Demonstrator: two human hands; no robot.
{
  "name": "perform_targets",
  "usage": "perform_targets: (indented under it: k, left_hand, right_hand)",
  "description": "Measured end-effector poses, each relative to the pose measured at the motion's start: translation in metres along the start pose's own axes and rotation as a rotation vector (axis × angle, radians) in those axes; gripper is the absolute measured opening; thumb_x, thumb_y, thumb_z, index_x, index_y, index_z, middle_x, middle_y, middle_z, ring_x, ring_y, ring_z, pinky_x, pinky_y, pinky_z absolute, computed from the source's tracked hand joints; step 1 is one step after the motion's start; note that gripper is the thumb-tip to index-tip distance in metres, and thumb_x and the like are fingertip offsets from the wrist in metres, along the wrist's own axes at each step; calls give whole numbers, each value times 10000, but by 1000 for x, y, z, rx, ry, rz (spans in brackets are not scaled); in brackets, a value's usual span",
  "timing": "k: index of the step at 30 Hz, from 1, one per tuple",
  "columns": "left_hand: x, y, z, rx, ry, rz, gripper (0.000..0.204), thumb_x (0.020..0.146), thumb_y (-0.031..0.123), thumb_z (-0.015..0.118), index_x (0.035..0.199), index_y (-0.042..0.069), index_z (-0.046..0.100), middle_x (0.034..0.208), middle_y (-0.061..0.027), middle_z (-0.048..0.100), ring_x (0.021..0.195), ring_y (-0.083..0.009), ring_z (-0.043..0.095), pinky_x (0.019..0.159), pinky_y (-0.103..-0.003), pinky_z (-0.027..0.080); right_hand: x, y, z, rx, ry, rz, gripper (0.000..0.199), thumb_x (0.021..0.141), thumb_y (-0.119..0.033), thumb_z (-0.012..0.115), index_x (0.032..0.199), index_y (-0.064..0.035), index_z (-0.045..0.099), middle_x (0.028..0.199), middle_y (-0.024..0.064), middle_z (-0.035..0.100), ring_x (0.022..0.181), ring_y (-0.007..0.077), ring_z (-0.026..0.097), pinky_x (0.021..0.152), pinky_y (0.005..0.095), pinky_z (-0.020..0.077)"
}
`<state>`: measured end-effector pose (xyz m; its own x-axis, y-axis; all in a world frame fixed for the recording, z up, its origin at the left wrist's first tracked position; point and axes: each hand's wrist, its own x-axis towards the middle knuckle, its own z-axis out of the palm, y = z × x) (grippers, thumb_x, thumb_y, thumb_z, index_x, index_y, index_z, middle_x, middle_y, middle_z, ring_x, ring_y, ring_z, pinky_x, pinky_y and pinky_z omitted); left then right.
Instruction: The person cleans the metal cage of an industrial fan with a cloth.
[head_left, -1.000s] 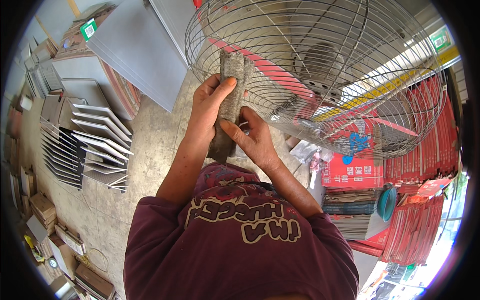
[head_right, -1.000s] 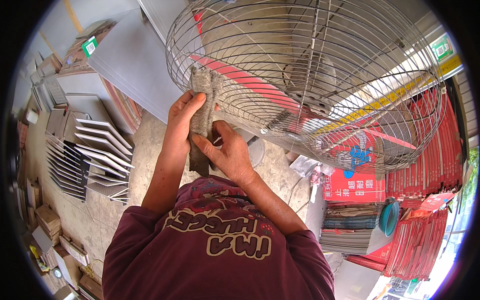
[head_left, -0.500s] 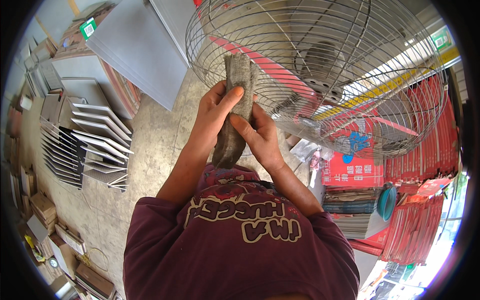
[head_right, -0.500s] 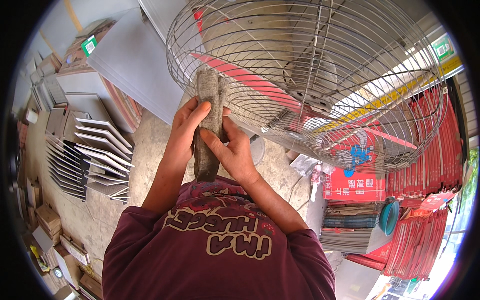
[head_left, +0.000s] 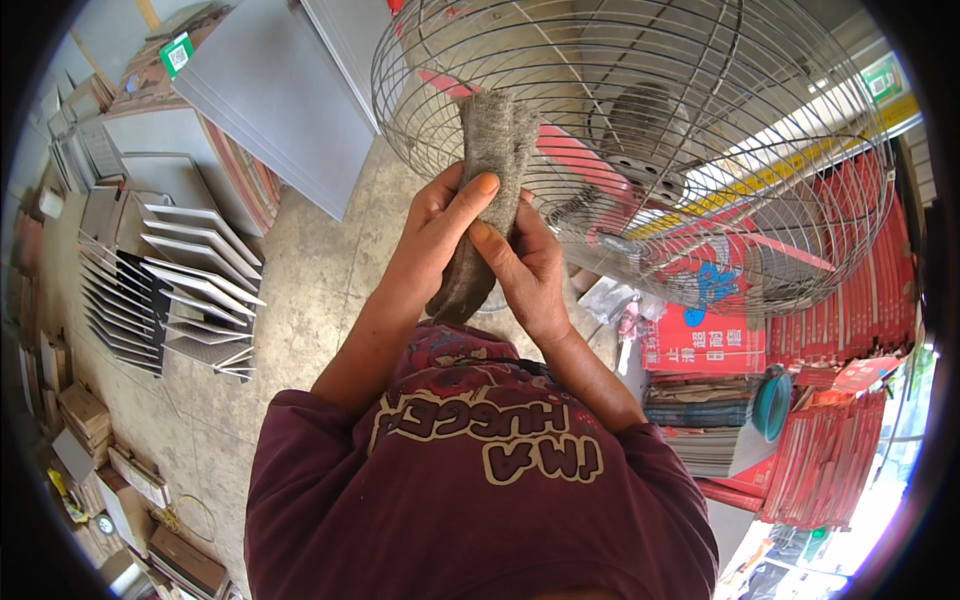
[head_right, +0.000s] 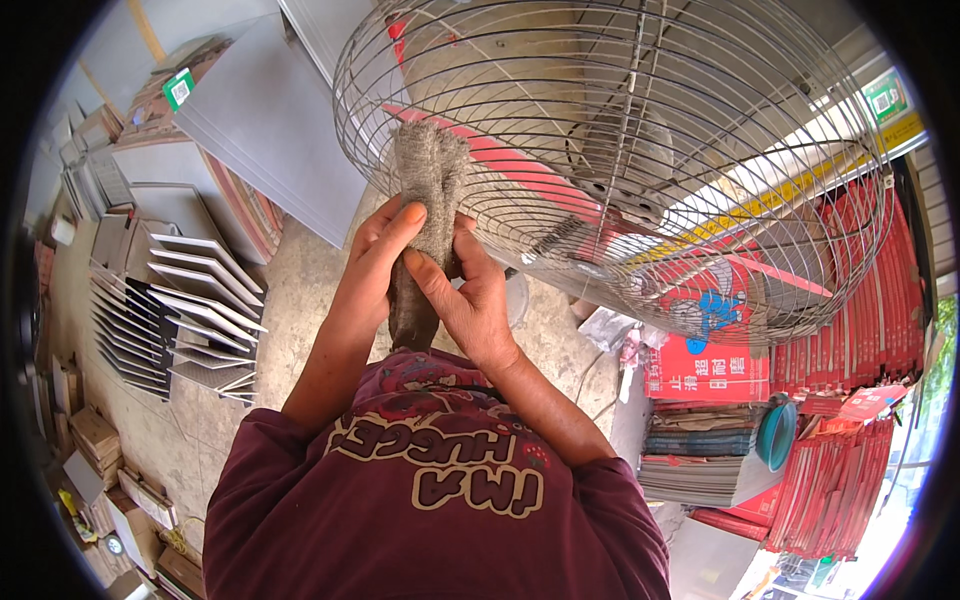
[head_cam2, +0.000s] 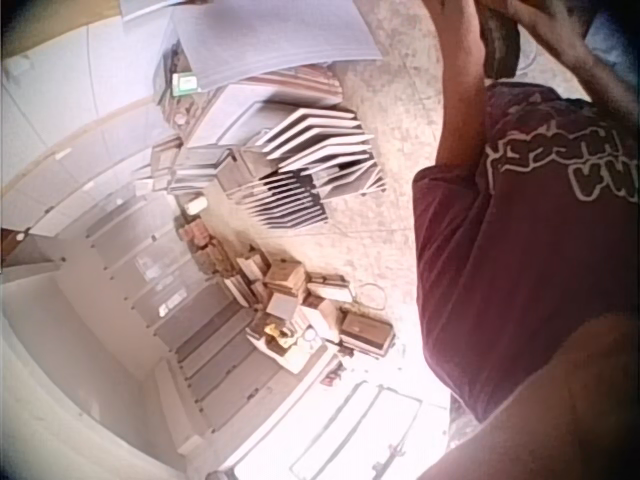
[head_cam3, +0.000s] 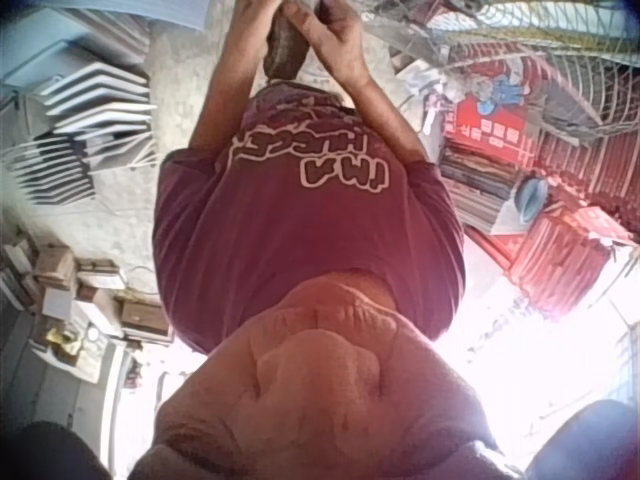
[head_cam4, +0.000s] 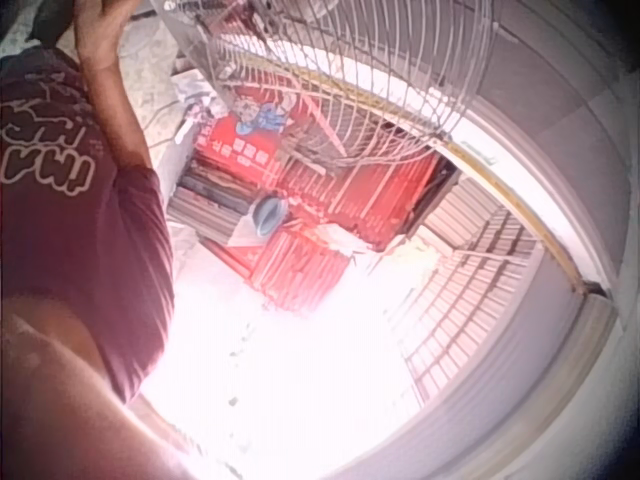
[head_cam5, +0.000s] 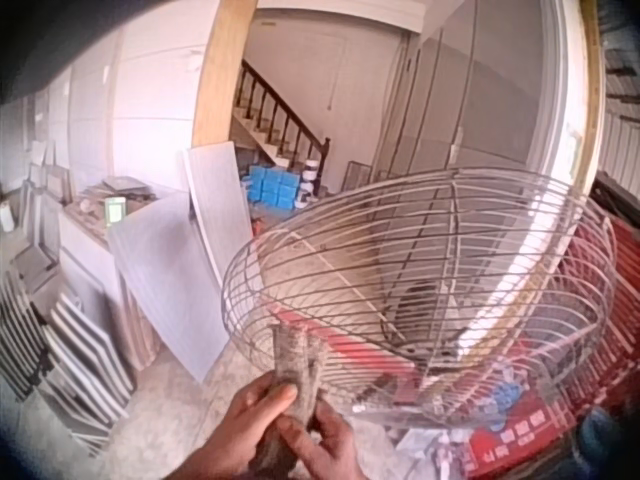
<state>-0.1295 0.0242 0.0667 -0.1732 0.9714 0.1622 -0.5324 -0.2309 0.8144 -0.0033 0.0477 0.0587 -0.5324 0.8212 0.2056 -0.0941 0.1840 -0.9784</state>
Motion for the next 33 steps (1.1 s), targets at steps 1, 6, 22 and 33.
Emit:
perform_targets:
  k: [1,6,22,33]
  left_hand:
    - [0,-3,-1,-1,0,-9,369,896,307,607,1067,-19,579,944,-67,637,835,-104,589,741,-241,469]
    - [-4,-12,-5,-27,46,-91,358,901,303,603,1056,-19,583,920,-60,633,818,-97,588,722,-232,467]
    - [-4,-1,5,124,8,-13,264,915,171,562,1102,-14,580,963,-100,657,867,-123,614,770,-255,483]
    - [2,-9,8,50,7,-36,291,893,229,618,1054,-11,588,934,-64,645,859,-109,592,754,-248,467]
  right_hand:
    - [0,2,2,13,8,9,358,903,-163,604,1188,32,512,1040,17,558,969,87,504,850,232,409]
    - [-3,12,2,64,3,86,346,890,-179,609,1158,26,529,920,31,570,845,79,500,744,230,435]
    - [-10,0,7,96,75,34,367,904,-182,584,1179,43,492,929,51,583,863,95,516,752,235,435]
    - [-10,2,4,106,85,54,371,921,-153,563,1224,34,459,1023,39,566,937,90,499,822,222,421]
